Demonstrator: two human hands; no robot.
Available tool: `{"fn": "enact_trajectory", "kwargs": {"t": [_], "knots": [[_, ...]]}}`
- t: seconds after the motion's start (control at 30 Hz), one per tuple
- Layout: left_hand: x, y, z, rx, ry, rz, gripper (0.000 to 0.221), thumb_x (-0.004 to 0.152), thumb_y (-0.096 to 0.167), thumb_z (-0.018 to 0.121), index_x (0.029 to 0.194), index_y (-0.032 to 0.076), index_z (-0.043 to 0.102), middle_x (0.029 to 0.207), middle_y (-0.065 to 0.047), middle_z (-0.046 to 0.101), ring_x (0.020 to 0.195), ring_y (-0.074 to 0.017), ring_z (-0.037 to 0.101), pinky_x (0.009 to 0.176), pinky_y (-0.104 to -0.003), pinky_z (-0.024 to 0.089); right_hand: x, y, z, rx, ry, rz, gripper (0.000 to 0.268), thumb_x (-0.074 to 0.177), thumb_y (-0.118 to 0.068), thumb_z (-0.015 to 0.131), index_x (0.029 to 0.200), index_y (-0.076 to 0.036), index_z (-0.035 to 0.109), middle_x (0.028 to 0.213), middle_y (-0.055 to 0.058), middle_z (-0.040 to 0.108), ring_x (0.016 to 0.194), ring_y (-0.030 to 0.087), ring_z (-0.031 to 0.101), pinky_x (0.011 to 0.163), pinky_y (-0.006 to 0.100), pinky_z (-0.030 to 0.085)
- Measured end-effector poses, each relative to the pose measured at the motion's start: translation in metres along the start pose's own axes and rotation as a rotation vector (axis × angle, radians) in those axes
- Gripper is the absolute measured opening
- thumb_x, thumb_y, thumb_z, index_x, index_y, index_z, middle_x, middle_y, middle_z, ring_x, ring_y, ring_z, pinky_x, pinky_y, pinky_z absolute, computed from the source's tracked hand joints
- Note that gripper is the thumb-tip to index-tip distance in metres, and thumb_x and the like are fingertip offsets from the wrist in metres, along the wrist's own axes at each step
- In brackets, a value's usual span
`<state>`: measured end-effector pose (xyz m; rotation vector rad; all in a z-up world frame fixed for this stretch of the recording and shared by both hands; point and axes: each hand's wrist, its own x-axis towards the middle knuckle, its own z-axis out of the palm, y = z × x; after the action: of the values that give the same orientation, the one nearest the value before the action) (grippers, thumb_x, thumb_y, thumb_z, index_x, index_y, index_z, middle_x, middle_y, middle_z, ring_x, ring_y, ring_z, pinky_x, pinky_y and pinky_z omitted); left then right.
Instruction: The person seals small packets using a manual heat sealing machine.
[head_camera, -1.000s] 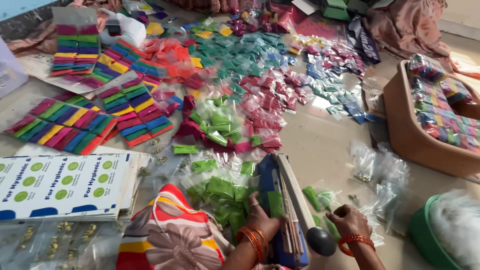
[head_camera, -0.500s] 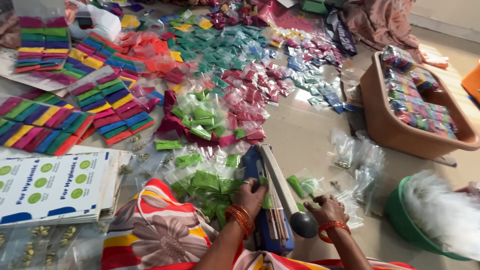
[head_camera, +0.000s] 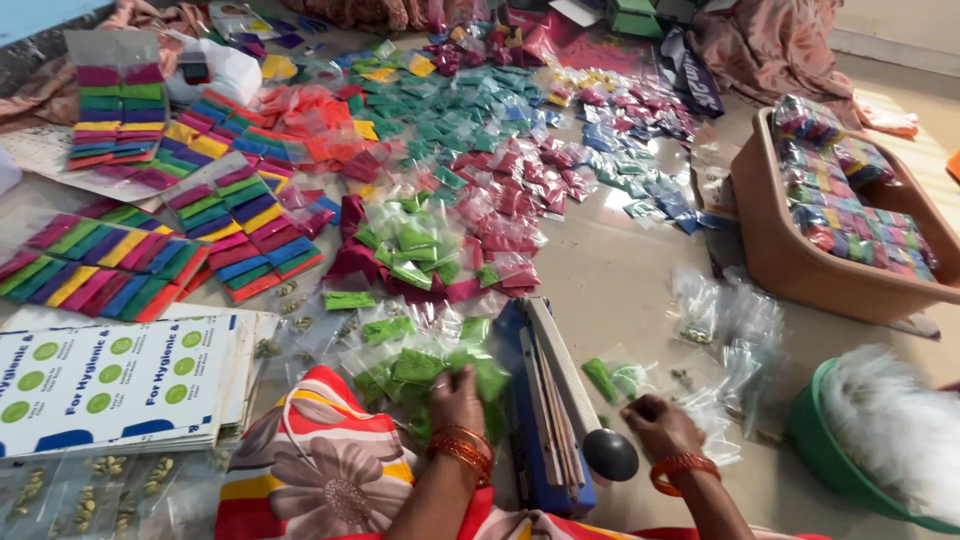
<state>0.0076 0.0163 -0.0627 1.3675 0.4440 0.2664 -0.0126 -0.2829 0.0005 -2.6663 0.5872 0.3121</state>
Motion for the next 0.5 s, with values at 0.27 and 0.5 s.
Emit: {"fn": "enact_trajectory", "kwargs": {"t": [0.27,0.5], "knots": [[-0.017,0.051,-0.006,0.119,0.379,0.365,0.072,0.089,0.014,0.074,0.148,-0.002,0.036,0.146,-0.026,0.050,0.134,-0.0357,0.053,0.109,-0.044,0.042,-0.040,-0.014,-0.032,0.149,0.770,-0.446,0.011,0.091,-0.020,0.073,0.099,-0.027,0.070,0.082,-0.009,0.076,0.087,0.012,0.066,0.097,0.035,0.033],[-0.014,0.035,0.005,-0.094,0.282,0.211,0.077,0.089,0.011,0.072,0.151,0.004,0.026,0.141,-0.025,0.052,0.130,-0.0321,0.056,0.102,-0.040,0.049,-0.053,-0.031,-0.031,-0.025,0.744,-0.461,0.014,0.084,-0.016,0.075,0.093,-0.026,0.072,0.079,-0.006,0.073,0.085,0.012,0.066,0.094,0.035,0.032]]}}
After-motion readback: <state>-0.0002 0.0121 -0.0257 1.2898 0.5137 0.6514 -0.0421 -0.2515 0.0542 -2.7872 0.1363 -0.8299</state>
